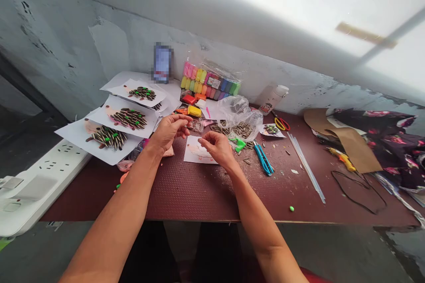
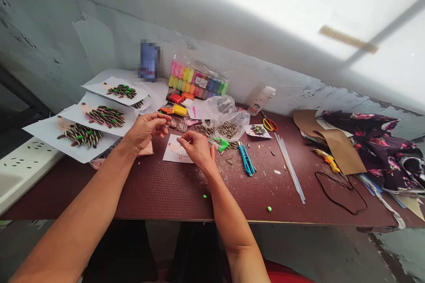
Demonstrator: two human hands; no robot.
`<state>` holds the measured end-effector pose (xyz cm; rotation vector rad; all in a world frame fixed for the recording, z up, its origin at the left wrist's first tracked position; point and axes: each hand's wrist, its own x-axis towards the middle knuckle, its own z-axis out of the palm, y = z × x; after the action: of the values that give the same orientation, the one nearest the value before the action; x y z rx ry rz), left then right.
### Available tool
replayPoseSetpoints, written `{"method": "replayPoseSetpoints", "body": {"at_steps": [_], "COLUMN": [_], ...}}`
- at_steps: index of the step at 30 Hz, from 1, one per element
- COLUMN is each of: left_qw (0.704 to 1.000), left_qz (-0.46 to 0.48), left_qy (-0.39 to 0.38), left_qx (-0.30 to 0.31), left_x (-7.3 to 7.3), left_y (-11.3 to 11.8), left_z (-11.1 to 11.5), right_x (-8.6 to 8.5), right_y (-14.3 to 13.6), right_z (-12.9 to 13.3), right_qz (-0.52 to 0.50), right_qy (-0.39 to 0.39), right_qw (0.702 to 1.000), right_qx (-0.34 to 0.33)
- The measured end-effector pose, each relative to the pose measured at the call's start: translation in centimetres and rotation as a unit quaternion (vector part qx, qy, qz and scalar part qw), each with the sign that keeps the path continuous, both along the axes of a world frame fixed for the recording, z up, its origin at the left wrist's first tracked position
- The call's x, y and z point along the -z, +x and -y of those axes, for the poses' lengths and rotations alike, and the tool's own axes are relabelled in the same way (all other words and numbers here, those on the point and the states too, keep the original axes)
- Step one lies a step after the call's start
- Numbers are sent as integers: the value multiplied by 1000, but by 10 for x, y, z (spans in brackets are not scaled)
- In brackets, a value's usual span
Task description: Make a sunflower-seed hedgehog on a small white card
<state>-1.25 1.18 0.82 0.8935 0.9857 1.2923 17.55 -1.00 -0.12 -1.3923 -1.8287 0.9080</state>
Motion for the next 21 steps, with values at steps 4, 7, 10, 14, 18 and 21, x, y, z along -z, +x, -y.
{"method": "replayPoseSetpoints", "body": {"at_steps": [4,7,10,14,18,21], "left_qw": [1000,1000,1000,998,997,998], "left_qz": [-11,-10,-19,-45,-59,-57], "left_qy": [9,7,7,10,12,12], "left_qx": [-10,-9,7,36,40,30], "left_x": [0,-1,-2,-3,-3,-2], "left_y": [0,-1,-2,-1,0,1], "left_z": [1,2,2,4,5,5], "right_x": [0,5,9,10,8,8], "right_y": [0,0,1,1,2,2], "right_z": [0,-2,-5,-6,-5,-5], "right_qz": [17,-16,-72,-80,-63,-63], "right_qy": [19,8,-10,3,24,24], "right_qw": [1000,1000,997,997,998,998], "right_qx": [0,-1,-9,-5,6,17]}}
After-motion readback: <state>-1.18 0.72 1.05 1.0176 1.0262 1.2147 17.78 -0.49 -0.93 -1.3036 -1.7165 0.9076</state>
